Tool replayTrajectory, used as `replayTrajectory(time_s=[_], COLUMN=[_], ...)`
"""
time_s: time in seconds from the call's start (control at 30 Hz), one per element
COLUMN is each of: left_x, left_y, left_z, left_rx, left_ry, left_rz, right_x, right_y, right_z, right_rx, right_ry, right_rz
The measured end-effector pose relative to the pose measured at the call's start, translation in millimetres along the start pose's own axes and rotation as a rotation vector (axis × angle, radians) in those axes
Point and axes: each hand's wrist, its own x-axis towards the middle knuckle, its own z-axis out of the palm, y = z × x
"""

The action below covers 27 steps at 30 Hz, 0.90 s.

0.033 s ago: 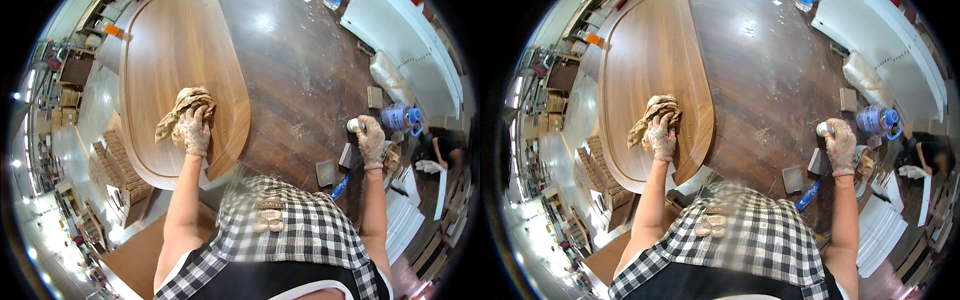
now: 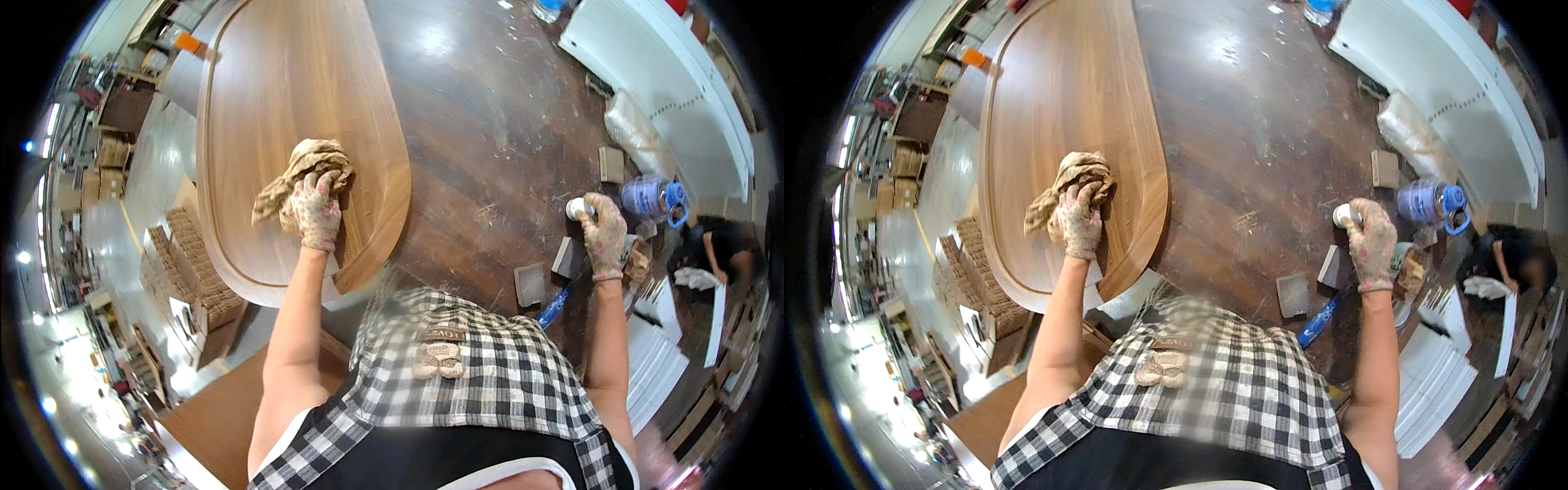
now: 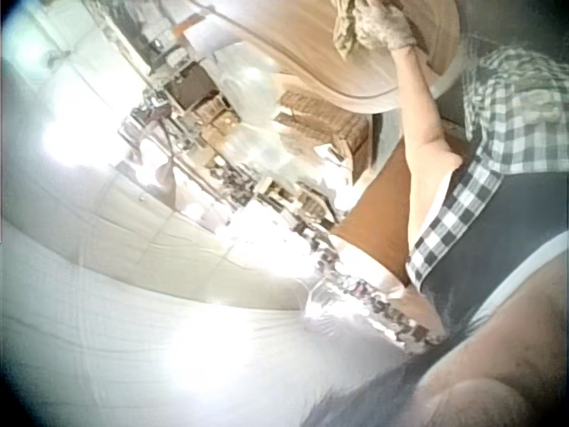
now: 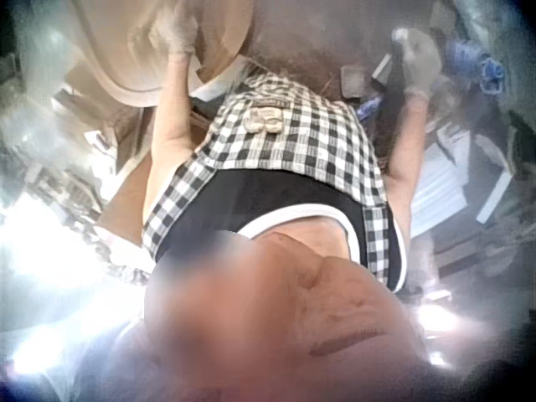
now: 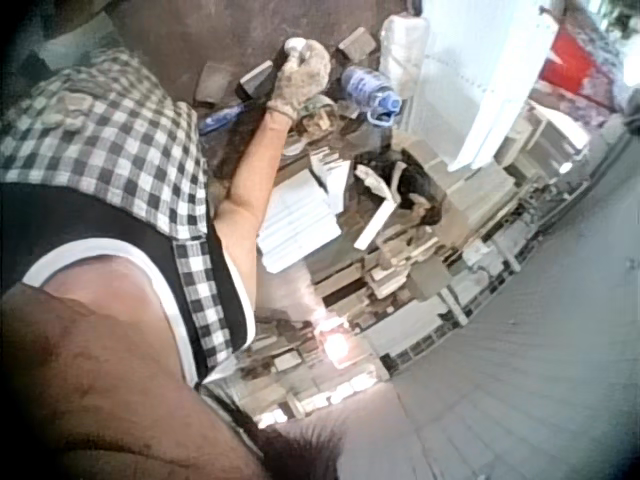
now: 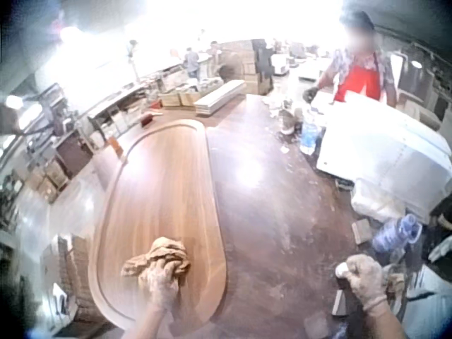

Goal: The person applies a liquid from a small bottle to the edge of a wooden table top and then polishes the surface using a cloth and a sanding block.

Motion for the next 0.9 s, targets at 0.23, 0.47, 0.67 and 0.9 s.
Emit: replayTrajectory(time_s=[0.23,0.47,0.67,0.9], left_x=[-4.4,-28.2,-56.7,-70.2], left_y=[14.7,109.9,133.3,-37.7], left_z=[-44.4,-96.6,-68.2,-96.4], left_rx=[-0.962,-1.498,-1.237,-0.851], left_ry=[0.302,0.179,-0.329,0.258], left_rz=[-0.487,-0.684,-0.241,-0.390], right_x=[-5.8,4.9,-23.1,34.0], right_y=[-28.9,-166.8,-221.3,-217.8], right_z=[-18.1,15.5,66.1,112.3], right_rx=[-0.034,0.642,0.876,0.417], right_ry=[0.125,-0.023,-0.249,0.020], right_rz=[-0.046,-0.246,-0.272,-0.123])
